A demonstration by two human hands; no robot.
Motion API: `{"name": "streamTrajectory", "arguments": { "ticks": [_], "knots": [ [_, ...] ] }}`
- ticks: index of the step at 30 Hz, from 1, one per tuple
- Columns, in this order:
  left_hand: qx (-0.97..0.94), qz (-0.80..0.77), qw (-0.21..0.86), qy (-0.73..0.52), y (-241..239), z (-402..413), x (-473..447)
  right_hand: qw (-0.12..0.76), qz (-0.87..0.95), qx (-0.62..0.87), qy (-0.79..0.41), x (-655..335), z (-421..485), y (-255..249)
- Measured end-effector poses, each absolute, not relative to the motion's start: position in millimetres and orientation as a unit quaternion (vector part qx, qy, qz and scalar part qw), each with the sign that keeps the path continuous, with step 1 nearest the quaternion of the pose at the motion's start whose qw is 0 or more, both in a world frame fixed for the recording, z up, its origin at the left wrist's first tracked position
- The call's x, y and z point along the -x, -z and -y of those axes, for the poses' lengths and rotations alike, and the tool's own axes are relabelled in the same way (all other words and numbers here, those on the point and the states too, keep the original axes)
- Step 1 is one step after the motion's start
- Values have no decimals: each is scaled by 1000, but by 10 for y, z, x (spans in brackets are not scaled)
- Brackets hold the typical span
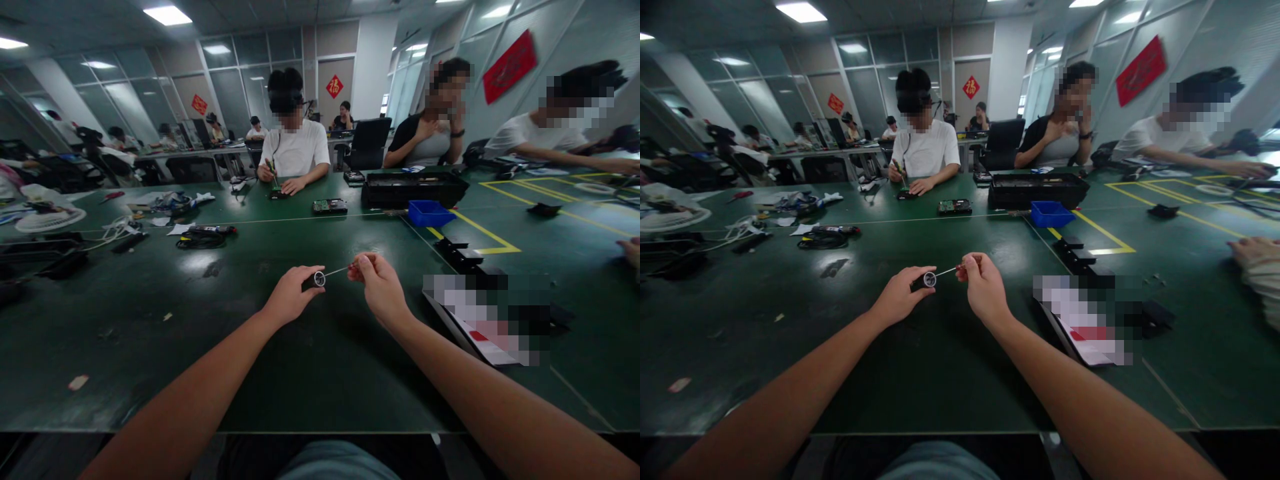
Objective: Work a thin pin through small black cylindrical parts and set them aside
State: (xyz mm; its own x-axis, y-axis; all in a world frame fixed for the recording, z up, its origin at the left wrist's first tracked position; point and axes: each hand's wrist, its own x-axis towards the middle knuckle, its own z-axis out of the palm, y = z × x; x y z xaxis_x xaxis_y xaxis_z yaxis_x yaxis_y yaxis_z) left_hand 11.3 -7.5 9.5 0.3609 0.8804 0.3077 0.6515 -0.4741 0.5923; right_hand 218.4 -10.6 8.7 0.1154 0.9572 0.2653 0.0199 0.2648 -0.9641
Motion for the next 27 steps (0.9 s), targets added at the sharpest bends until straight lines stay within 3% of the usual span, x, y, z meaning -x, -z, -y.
{"name": "streamTrajectory", "arguments": {
  "ticks": [16,23,27],
  "knots": [
    [-795,-473,194,-325,-78,64,-90,590,529,456,-406,-2200,108,-99],
    [-802,-471,177,-320,-64,54,-76,509,611,543,-270,-2202,241,-307],
    [-809,-465,173,-315,-61,53,-75,501,647,519,-247,-2198,263,-313]
  ]
}}
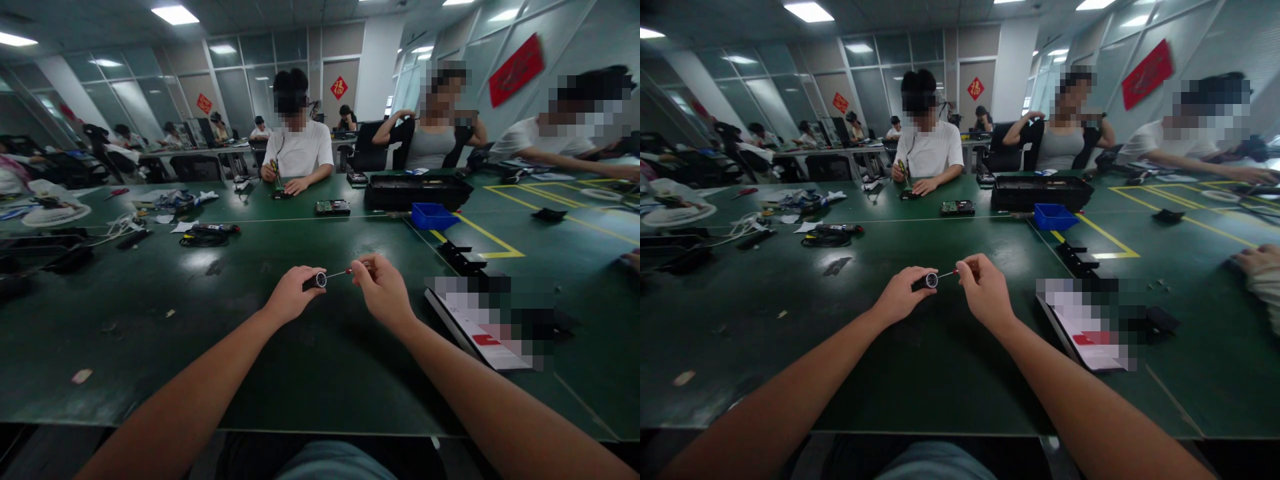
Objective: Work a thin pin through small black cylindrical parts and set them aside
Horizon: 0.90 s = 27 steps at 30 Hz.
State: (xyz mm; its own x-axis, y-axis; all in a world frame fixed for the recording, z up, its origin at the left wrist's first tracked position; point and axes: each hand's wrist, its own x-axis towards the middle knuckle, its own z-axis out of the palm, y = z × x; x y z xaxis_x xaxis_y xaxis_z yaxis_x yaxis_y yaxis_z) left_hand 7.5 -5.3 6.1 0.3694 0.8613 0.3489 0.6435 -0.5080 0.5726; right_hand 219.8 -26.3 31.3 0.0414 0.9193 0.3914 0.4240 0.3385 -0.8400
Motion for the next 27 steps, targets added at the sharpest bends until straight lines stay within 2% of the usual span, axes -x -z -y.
{"name": "streamTrajectory", "arguments": {
  "ticks": [5,11,18,23,27],
  "knots": [
    [-817,-458,176,-303,-71,63,-80,500,667,477,-281,-2209,267,-297],
    [-813,-462,183,-303,-78,58,-77,488,662,501,-268,-2195,272,-283],
    [-811,-458,177,-318,-85,69,-79,611,513,423,-430,-2177,149,-138],
    [-837,-417,159,-318,-109,32,-48,621,395,394,-550,-2168,80,-103],
    [-835,-441,146,-296,-87,-31,-5,622,374,433,-535,-2176,47,-47]
  ]
}}
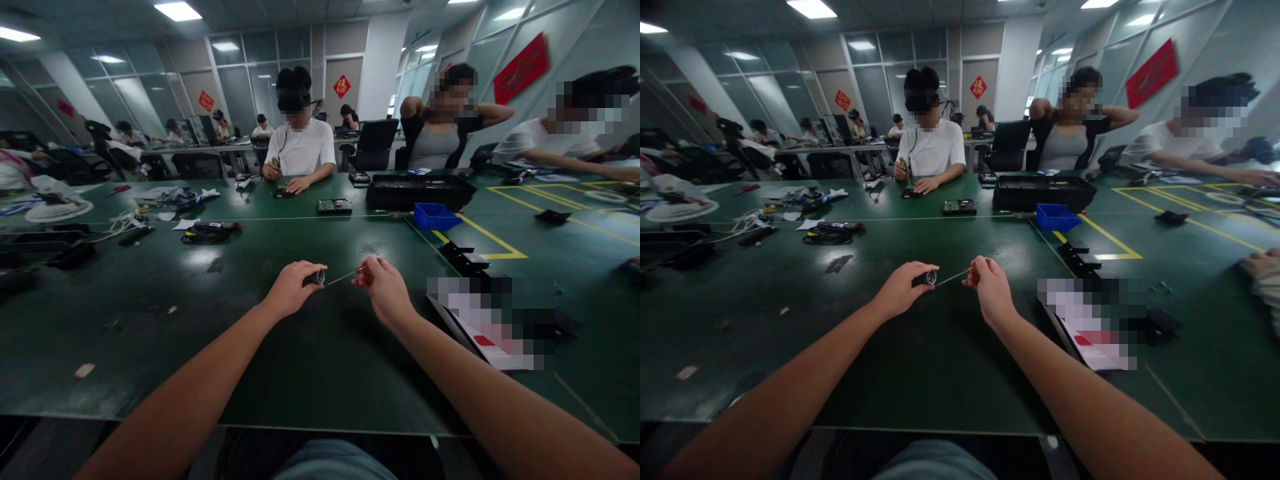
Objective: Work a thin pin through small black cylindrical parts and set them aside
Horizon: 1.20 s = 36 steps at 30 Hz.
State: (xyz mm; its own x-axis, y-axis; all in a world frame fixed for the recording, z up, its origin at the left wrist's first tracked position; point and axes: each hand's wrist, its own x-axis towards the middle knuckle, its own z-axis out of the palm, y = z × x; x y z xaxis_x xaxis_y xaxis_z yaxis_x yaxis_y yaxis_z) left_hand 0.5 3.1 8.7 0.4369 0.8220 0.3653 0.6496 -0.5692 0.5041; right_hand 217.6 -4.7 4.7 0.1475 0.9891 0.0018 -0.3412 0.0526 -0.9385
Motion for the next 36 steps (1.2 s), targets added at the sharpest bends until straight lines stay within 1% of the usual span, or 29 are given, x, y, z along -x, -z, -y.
{"name": "streamTrajectory", "arguments": {
  "ticks": [4,17,20,23,27,30,33,36],
  "knots": [
    [-831,-452,150,-286,-65,-40,12,626,411,441,-495,-2184,41,-6],
    [-829,-453,160,-286,-101,29,-51,602,499,443,-438,-2157,102,-66],
    [-819,-465,173,-289,-101,36,-49,585,530,450,-418,-2176,134,-122],
    [-807,-483,180,-290,-95,35,-43,546,588,483,-350,-2193,189,-207],
    [-815,-479,174,-277,-80,24,-41,509,627,516,-287,-2196,231,-254],
    [-819,-474,171,-273,-72,18,-42,523,637,482,-297,-2195,217,-224],
    [-820,-472,171,-276,-72,17,-42,511,641,477,-317,-2194,211,-220],
    [-819,-473,174,-273,-82,22,-38,493,653,485,-309,-2194,226,-250]
  ]
}}
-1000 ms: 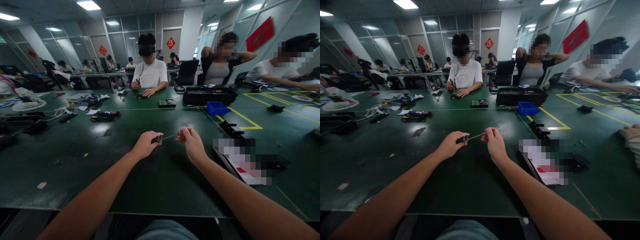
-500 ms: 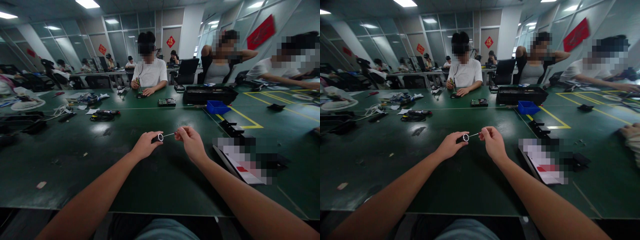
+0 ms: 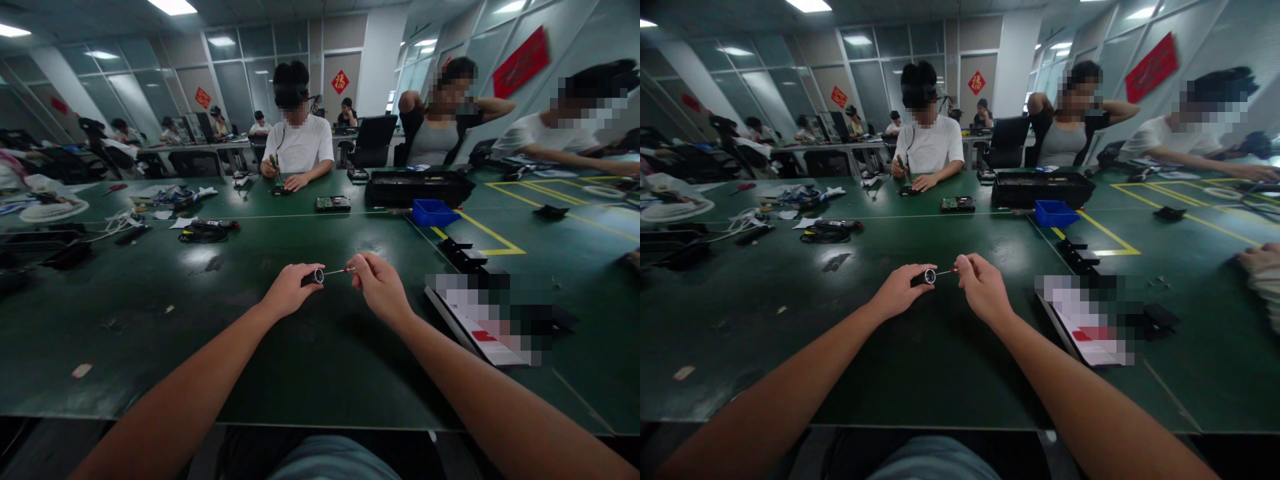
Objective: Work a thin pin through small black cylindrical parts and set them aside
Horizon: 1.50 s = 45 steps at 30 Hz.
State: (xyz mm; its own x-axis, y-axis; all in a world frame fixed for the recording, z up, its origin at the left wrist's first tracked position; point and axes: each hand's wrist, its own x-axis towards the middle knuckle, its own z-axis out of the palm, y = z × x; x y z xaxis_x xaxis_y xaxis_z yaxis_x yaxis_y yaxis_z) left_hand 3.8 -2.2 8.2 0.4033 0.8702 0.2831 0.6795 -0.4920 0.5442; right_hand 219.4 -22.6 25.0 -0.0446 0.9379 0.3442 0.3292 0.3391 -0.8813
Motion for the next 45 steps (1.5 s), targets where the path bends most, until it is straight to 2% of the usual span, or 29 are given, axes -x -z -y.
{"name": "streamTrajectory", "arguments": {
  "ticks": [5,12,18,23,31,41,45],
  "knots": [
    [-820,-468,182,-275,-84,26,-31,497,638,501,-308,-2201,218,-220],
    [-809,-469,182,-304,-54,28,-47,583,533,436,-431,-2173,151,-152],
    [-838,-456,121,-274,-136,24,-32,602,429,420,-526,-2191,38,-73],
    [-835,-485,129,-224,-112,-11,-20,609,455,468,-451,-2203,34,-20],
    [-844,-472,130,-218,-89,-2,-36,589,538,468,-381,-2186,83,-40],
    [-843,-482,129,-198,-100,24,-49,529,644,500,-233,-2160,212,-178],
    [-845,-483,131,-189,-42,-18,-20,498,653,528,-216,-2180,189,-177]
  ]
}}
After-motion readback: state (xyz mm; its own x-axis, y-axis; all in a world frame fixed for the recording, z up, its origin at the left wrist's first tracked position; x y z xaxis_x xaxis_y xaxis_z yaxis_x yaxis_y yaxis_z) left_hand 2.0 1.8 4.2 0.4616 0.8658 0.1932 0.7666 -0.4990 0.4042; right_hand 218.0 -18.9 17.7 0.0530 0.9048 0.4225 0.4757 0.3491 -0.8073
